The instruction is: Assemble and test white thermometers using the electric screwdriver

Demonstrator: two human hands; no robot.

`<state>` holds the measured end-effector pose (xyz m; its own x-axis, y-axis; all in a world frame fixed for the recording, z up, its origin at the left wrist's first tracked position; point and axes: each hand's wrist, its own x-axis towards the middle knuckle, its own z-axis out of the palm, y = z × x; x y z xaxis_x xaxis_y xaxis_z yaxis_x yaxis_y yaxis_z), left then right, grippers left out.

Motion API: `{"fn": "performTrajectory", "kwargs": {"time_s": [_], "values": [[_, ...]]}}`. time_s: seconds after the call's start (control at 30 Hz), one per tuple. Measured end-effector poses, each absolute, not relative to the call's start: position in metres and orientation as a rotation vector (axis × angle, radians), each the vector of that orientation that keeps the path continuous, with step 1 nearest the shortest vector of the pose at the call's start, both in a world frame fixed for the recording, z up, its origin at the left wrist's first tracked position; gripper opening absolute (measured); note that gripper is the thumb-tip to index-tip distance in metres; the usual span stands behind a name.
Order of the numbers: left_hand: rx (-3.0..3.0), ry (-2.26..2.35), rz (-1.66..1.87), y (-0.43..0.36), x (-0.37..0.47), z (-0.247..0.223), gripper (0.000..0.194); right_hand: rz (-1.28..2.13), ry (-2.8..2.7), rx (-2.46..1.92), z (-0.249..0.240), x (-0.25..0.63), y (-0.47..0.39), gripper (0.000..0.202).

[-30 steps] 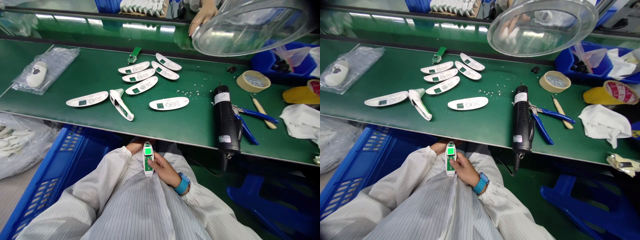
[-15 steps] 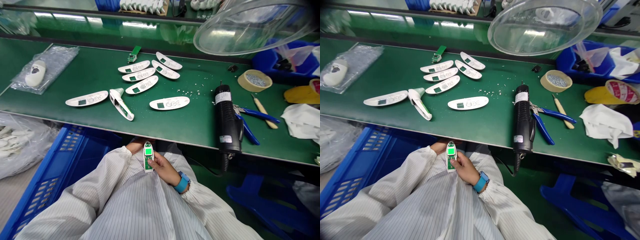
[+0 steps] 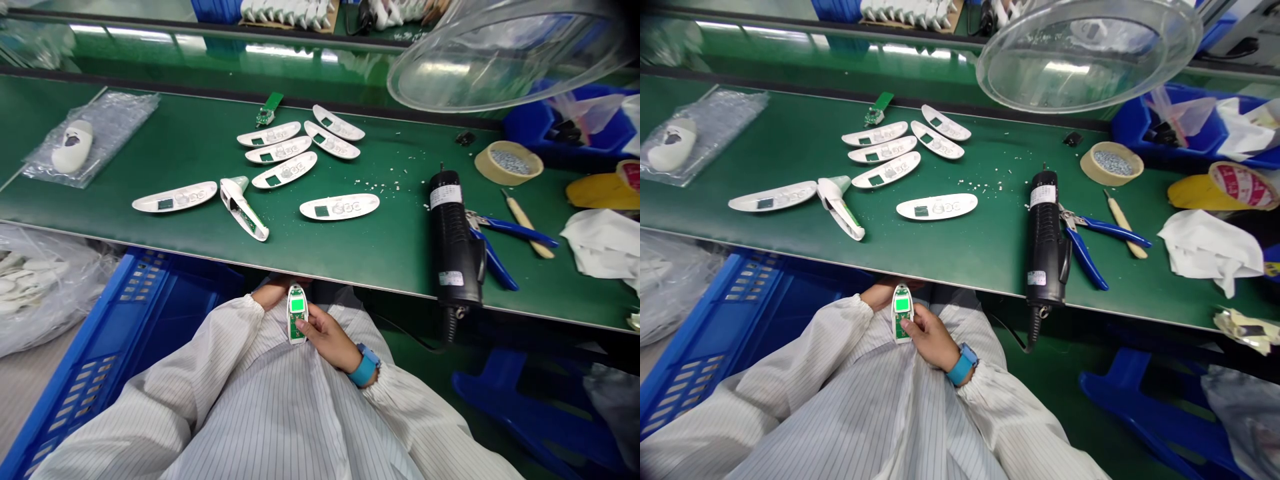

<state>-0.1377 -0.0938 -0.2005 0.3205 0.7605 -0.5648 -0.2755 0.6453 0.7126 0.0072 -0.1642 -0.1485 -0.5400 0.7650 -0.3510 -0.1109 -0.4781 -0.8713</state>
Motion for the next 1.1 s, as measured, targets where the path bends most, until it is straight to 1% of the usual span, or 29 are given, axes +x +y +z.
{"fn": "performTrajectory", "kwargs": {"time_s": [0.37,0.7,1.1], "values": [[0.517,1.044,0.78,-0.1,-0.127,-0.169,0.022,1.962,-1.237,-1.082,-0.147,0.009,-0.166,0.027],[0.505,1.068,0.782,-0.102,-0.125,-0.164,0.02,1.965,-1.247,-1.082,-0.146,0.009,-0.166,0.027],[0.554,1.007,0.757,-0.103,-0.127,-0.173,0.029,1.988,-1.231,-1.052,-0.148,0.01,-0.166,0.027]]}}
